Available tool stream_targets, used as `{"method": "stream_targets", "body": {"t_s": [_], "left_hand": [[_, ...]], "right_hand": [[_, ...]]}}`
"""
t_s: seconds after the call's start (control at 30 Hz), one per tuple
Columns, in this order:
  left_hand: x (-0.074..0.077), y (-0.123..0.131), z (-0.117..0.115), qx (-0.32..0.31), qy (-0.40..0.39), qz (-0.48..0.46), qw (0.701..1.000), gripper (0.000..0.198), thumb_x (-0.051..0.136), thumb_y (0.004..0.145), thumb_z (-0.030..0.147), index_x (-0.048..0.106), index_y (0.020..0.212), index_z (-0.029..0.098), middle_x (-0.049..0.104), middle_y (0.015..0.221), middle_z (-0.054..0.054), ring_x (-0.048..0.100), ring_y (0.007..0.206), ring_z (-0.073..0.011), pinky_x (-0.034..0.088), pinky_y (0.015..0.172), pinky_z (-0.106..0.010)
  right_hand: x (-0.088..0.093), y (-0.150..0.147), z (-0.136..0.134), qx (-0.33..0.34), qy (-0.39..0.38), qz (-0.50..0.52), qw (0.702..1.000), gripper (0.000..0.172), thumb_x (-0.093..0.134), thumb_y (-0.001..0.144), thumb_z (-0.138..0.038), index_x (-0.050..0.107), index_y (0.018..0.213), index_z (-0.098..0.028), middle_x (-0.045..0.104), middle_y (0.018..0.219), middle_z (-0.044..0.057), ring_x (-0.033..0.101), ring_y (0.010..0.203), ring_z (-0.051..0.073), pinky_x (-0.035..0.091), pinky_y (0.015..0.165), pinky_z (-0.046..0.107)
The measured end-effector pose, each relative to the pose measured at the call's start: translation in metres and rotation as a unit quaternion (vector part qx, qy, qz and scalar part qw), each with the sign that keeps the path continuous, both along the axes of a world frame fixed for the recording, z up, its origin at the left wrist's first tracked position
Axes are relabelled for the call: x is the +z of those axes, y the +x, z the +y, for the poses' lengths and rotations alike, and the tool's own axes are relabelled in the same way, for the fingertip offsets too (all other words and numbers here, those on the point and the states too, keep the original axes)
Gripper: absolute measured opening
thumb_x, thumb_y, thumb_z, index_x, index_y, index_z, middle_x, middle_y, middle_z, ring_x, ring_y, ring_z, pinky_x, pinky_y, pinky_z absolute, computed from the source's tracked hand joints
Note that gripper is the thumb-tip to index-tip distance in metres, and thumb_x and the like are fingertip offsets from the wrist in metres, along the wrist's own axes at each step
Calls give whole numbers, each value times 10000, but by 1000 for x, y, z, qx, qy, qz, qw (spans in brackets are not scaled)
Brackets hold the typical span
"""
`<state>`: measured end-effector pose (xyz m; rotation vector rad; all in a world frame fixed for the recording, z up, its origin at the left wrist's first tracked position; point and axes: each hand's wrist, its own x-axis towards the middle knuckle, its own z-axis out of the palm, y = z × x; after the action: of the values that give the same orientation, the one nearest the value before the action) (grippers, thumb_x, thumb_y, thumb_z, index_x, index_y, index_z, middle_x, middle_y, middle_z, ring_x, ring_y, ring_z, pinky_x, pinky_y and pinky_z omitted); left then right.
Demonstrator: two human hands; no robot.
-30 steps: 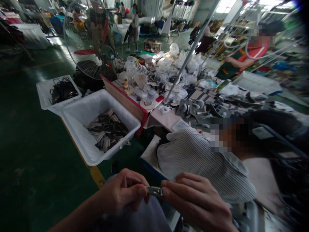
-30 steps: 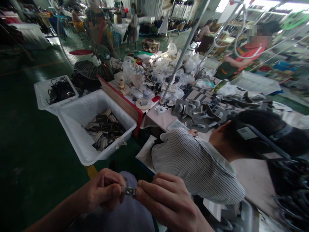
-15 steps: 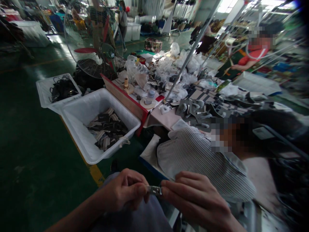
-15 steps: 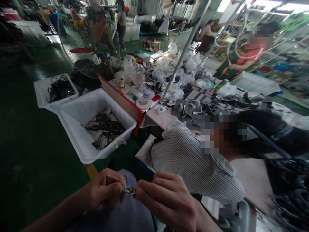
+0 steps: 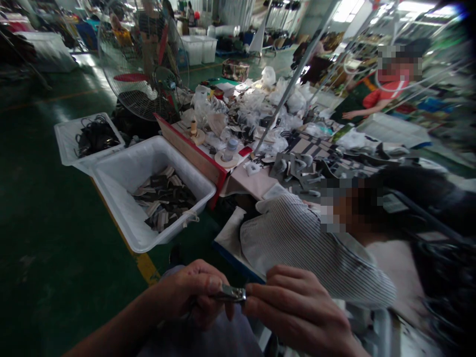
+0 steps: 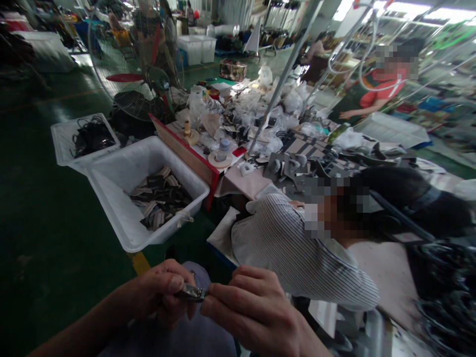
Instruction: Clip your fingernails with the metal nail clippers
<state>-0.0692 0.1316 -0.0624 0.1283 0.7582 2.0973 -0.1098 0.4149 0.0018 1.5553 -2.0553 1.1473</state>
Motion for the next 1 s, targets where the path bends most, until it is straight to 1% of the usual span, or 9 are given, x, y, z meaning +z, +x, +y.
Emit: {"method": "stream_targets", "body": {"t_s": [0.13,0.23,0.3,0.43,0.5,0.6,0.7,0.87,1.0], "left_hand": [[-1,-2,1,-14,2,1,1000,549,797,1009,562,884,1088,25,403,600,56,368,483,-99,345,476,-242],[-3,-4,3,-21,7,3,1000,561,800,993,564,884,1089,17,404,604,52,372,478,-97,345,472,-239],[-5,-4,5,-22,12,1,1000,559,801,989,563,887,1081,18,412,600,49,372,469,-98,340,463,-241],[-7,-4,6,-21,17,-14,1000,543,829,965,564,896,1070,35,378,590,62,351,458,-101,325,446,-242],[-7,-5,6,-25,21,-16,999,526,829,974,552,897,1073,41,391,596,56,354,460,-99,331,444,-237],[-5,-7,5,-33,34,-20,999,501,827,998,533,893,1073,42,401,595,54,359,461,-95,335,442,-229],[-4,-8,4,-41,38,-30,998,506,826,1014,540,888,1066,40,384,585,62,341,455,-95,311,431,-228],[-4,-10,2,-52,35,-38,997,536,846,1007,580,877,1058,47,373,585,74,333,450,-95,308,431,-232],[-7,-9,1,-56,45,-38,997,534,828,1030,569,873,1083,40,377,611,72,334,468,-92,320,450,-232]], "right_hand": [[-7,1,2,6,-13,-12,1000,207,780,1075,-26,838,1264,-90,906,1181,106,707,784,159,528,629,368],[-17,2,4,17,-33,-36,999,222,755,1114,-84,834,1318,-121,911,1153,102,733,768,154,539,626,354],[-21,2,4,18,-42,-47,998,230,730,1134,-106,831,1338,-137,911,1137,102,750,763,155,551,635,349],[-19,3,1,18,-63,-54,996,190,727,1128,-92,825,1291,-105,903,1104,118,766,762,163,569,637,350],[-18,3,0,21,-66,-58,996,191,725,1128,-97,820,1294,-107,902,1094,116,774,765,165,583,643,347],[-23,3,2,20,-61,-63,996,255,749,1114,-111,814,1358,-144,905,1097,100,774,757,161,605,666,337],[-29,4,4,18,-53,-71,996,307,752,1114,-120,810,1410,-179,907,1103,87,776,770,159,621,687,330],[-28,4,4,16,-50,-68,996,246,708,1155,-144,823,1370,-176,904,1104,88,770,780,153,617,705,334],[-24,2,1,21,-52,-67,996,197,695,1159,-120,829,1303,-136,900,1112,99,758,776,152,593,695,343]]}}
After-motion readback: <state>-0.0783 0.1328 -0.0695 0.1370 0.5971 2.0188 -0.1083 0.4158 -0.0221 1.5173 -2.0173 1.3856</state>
